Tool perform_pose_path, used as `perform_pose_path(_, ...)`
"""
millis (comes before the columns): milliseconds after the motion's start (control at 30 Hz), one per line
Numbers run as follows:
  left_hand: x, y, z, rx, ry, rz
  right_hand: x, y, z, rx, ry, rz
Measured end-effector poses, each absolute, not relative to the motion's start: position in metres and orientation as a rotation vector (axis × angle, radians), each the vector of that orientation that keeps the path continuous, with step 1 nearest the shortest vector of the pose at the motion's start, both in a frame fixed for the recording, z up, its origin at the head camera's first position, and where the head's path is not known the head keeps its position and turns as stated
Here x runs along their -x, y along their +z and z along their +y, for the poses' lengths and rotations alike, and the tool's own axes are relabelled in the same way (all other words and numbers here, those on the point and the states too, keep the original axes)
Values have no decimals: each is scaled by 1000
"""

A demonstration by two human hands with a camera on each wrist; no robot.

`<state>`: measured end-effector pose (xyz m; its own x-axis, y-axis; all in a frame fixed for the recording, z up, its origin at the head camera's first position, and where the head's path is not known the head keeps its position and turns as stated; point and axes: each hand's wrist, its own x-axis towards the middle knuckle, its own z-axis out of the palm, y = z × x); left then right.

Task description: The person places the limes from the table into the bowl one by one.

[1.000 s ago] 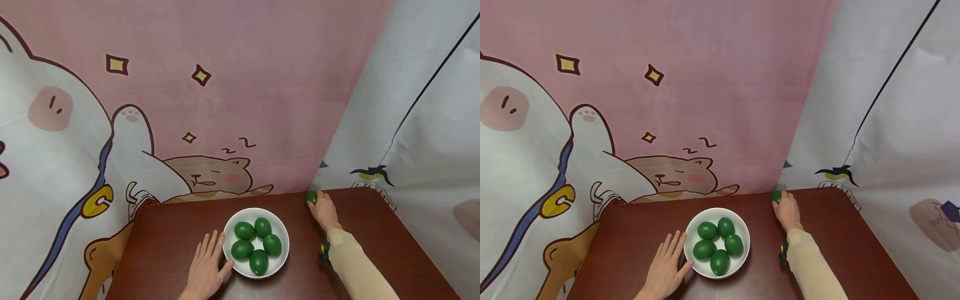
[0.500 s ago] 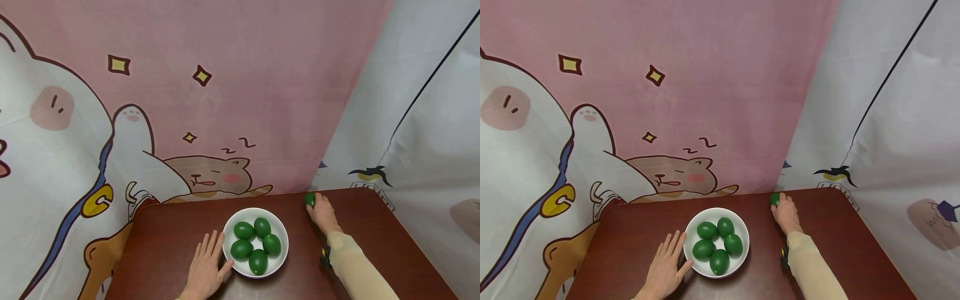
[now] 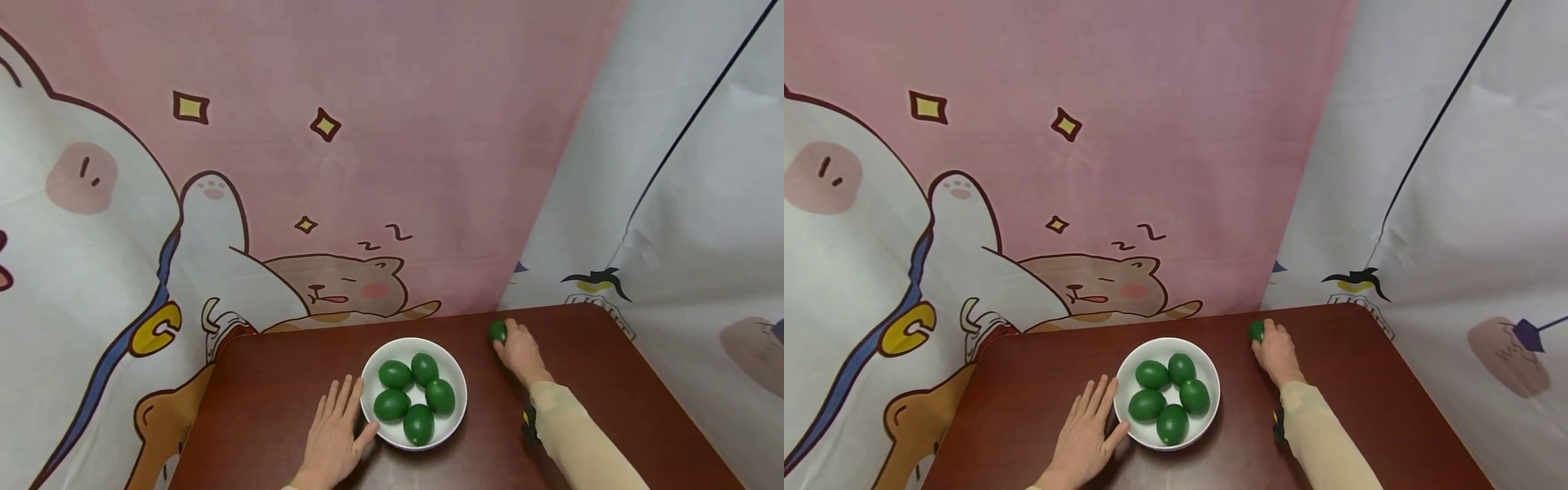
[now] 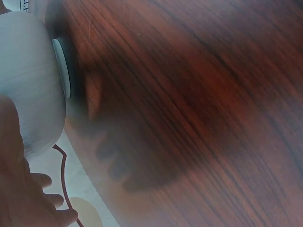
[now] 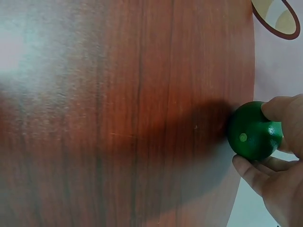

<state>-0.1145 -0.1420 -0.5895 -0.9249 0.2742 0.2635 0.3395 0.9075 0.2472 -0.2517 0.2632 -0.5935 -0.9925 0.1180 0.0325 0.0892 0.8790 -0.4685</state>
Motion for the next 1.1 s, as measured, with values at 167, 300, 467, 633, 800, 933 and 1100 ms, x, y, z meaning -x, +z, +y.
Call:
perform_pose_path(167, 114, -589, -141, 458, -438, -2856, 244, -592, 260, 161, 737, -2992)
perform_pose_path(300, 114, -588, -140, 454, -452, -2862, 239, -593, 259, 164, 741, -2997)
perform_pose_path(467, 113, -588, -139, 453, -462, -2865, 235, -595, 258, 172, 761, -3012)
perform_pose_path(633, 113, -589, -139, 454, -461, -2873, 230, -593, 257, 176, 772, -3008)
perform_pose_path(800, 113, -588, -139, 452, -460, -2883, 223, -592, 256, 182, 788, -2991)
perform_pose_path(933, 112, -587, -140, 450, -455, -2882, 220, -593, 255, 190, 809, -2990)
perform_pose_path(1100, 113, -588, -140, 463, -463, -2861, 215, -594, 256, 180, 815, -2985)
